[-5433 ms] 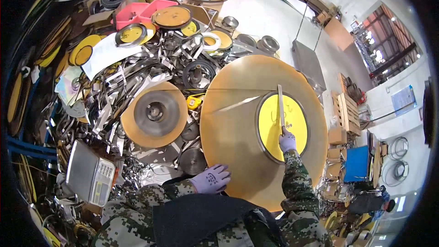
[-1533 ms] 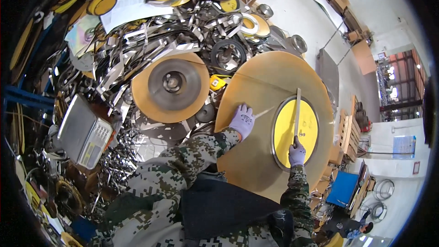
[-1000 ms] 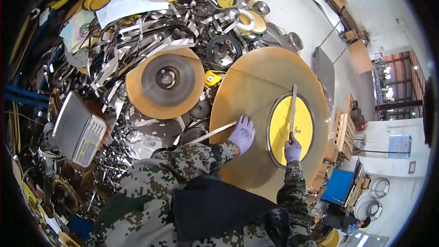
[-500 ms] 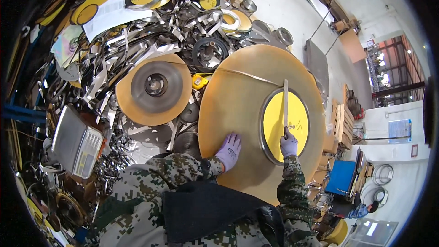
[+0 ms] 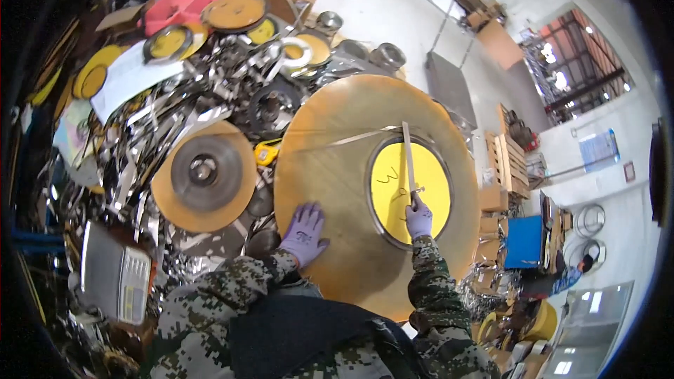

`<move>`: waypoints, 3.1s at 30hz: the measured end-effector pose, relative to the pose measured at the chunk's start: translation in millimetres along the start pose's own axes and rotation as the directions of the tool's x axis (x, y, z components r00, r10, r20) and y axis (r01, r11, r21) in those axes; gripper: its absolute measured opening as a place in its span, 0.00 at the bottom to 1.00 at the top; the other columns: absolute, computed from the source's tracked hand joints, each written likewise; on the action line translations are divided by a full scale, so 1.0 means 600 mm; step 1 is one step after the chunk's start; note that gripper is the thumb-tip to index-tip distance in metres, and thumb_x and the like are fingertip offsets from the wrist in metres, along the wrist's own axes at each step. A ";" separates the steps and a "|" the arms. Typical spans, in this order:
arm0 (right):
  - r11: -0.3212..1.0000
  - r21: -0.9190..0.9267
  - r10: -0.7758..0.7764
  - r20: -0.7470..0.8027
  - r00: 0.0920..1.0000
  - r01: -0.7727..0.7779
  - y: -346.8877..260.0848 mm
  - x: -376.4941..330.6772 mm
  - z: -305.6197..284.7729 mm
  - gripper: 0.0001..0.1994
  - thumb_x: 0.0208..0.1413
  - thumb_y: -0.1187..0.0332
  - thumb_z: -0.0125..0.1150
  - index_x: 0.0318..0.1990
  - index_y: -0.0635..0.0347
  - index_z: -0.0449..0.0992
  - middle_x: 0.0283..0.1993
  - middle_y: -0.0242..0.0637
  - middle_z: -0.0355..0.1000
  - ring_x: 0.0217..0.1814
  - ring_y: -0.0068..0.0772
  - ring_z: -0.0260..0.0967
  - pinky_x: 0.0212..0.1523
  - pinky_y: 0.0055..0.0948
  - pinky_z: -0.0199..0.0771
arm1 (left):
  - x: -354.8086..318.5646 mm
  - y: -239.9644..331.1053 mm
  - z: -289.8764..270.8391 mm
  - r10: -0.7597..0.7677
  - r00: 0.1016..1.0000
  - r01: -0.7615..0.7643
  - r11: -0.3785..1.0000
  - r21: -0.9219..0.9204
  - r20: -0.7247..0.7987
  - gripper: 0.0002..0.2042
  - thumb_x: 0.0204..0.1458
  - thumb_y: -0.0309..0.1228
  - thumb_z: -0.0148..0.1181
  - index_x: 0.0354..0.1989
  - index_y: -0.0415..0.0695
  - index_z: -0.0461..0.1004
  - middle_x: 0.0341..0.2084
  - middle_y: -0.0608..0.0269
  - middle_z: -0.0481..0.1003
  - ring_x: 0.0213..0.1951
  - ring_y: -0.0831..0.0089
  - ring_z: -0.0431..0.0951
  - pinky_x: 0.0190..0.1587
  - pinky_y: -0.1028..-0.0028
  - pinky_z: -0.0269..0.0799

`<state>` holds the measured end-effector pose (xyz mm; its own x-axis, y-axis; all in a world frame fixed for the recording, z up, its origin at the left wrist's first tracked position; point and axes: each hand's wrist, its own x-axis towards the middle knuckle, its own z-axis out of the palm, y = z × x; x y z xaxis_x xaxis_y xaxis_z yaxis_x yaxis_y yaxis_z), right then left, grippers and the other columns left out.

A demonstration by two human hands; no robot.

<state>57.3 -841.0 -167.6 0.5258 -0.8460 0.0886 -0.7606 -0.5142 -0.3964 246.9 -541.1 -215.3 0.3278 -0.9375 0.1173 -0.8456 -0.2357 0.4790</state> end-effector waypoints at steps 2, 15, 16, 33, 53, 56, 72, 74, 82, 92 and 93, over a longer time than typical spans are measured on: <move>0.999 0.034 0.001 -0.090 0.996 0.002 -0.002 -0.011 0.008 0.24 0.49 0.71 0.57 0.57 0.60 0.71 0.21 0.38 0.68 0.22 0.27 0.66 0.29 0.31 0.69 | 0.011 -0.012 -0.026 0.011 1.000 -0.010 0.999 0.031 -0.005 0.36 0.50 0.47 0.53 0.61 0.31 0.58 0.63 0.39 0.54 0.67 0.47 0.48 0.69 0.51 0.35; 0.323 0.939 0.775 -0.193 0.602 -0.115 0.135 -0.069 -0.058 0.27 0.53 0.75 0.54 0.63 0.61 0.60 0.21 0.26 0.59 0.15 0.17 0.54 0.13 0.21 0.53 | 0.044 0.017 -0.041 0.151 0.957 -0.140 0.988 -0.062 0.246 0.34 0.43 0.46 0.62 0.56 0.38 0.63 0.55 0.47 0.62 0.59 0.47 0.57 0.65 0.50 0.46; 0.316 0.942 0.781 -0.192 0.594 -0.111 0.116 -0.064 -0.075 0.27 0.53 0.75 0.54 0.63 0.61 0.60 0.21 0.26 0.59 0.15 0.17 0.54 0.13 0.21 0.53 | 0.065 0.006 -0.054 0.008 0.992 -0.016 0.998 0.062 0.123 0.33 0.43 0.45 0.63 0.55 0.38 0.64 0.54 0.48 0.63 0.58 0.48 0.59 0.65 0.50 0.47; 0.371 0.902 0.492 -0.394 0.777 0.222 0.071 0.373 -0.061 0.14 0.55 0.79 0.55 0.44 0.58 0.58 0.40 0.40 0.65 0.39 0.33 0.73 0.30 0.34 0.83 | 0.121 0.003 -0.034 0.025 0.989 -0.031 0.999 0.040 0.147 0.29 0.47 0.37 0.58 0.57 0.37 0.62 0.59 0.43 0.58 0.63 0.41 0.52 0.66 0.47 0.46; 0.514 0.838 0.516 -0.473 0.714 0.184 0.131 0.401 -0.068 0.15 0.53 0.79 0.57 0.44 0.58 0.59 0.33 0.37 0.66 0.29 0.28 0.69 0.25 0.26 0.73 | 0.135 0.003 -0.026 0.049 0.994 -0.050 0.999 0.012 0.100 0.28 0.45 0.39 0.60 0.53 0.36 0.65 0.57 0.45 0.61 0.60 0.41 0.56 0.63 0.45 0.50; 0.586 0.791 0.490 -0.519 0.700 0.175 0.167 0.408 -0.065 0.15 0.53 0.79 0.56 0.44 0.58 0.59 0.33 0.37 0.66 0.28 0.28 0.69 0.24 0.25 0.71 | 0.137 0.005 -0.022 0.041 0.991 -0.038 0.999 -0.027 0.130 0.27 0.47 0.38 0.59 0.54 0.38 0.65 0.59 0.43 0.59 0.61 0.40 0.55 0.64 0.45 0.47; 0.915 0.404 0.304 -0.681 0.666 -0.004 0.182 0.469 -0.027 0.14 0.50 0.76 0.59 0.42 0.61 0.61 0.31 0.37 0.65 0.25 0.27 0.65 0.24 0.27 0.68 | 0.127 0.013 -0.033 0.016 0.987 -0.024 0.999 0.048 0.159 0.28 0.44 0.40 0.61 0.54 0.38 0.66 0.56 0.43 0.61 0.60 0.41 0.56 0.64 0.45 0.47; 0.879 0.475 0.315 -0.633 0.707 0.034 0.161 0.479 -0.021 0.14 0.50 0.75 0.59 0.42 0.62 0.62 0.31 0.38 0.66 0.25 0.28 0.66 0.26 0.29 0.68 | 0.126 0.013 -0.021 0.045 0.991 -0.044 0.999 -0.012 0.124 0.26 0.45 0.39 0.61 0.52 0.39 0.67 0.55 0.44 0.62 0.60 0.42 0.57 0.64 0.45 0.48; 0.761 0.623 0.056 -0.337 0.940 0.178 -0.104 0.406 0.043 0.14 0.50 0.73 0.56 0.43 0.67 0.64 0.35 0.46 0.66 0.39 0.42 0.67 0.43 0.35 0.68 | 0.058 0.013 -0.042 0.064 0.998 -0.061 0.992 -0.107 0.024 0.24 0.42 0.35 0.63 0.49 0.40 0.68 0.54 0.46 0.64 0.58 0.43 0.60 0.62 0.47 0.52; 0.875 0.432 -0.255 0.029 0.966 0.218 -0.228 0.023 -0.001 0.18 0.54 0.68 0.57 0.48 0.68 0.63 0.39 0.54 0.71 0.43 0.53 0.72 0.45 0.41 0.71 | -0.056 -0.012 -0.116 0.005 0.988 -0.018 0.996 -0.087 -0.155 0.23 0.41 0.34 0.63 0.47 0.41 0.68 0.54 0.46 0.64 0.57 0.44 0.62 0.60 0.46 0.55; 0.871 0.446 -0.269 0.084 0.960 0.205 -0.225 -0.024 -0.007 0.15 0.54 0.71 0.55 0.48 0.68 0.63 0.38 0.50 0.71 0.41 0.46 0.71 0.44 0.38 0.72 | -0.066 -0.016 -0.119 -0.019 0.985 0.005 0.997 -0.080 -0.171 0.23 0.42 0.34 0.62 0.48 0.41 0.67 0.54 0.46 0.64 0.57 0.44 0.62 0.61 0.48 0.55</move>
<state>150.7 -760.0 -111.4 0.7409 -0.6617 0.1148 -0.3851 -0.5587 -0.7345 271.8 -483.3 -162.5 0.4107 -0.8753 0.2554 -0.8077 -0.2192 0.5474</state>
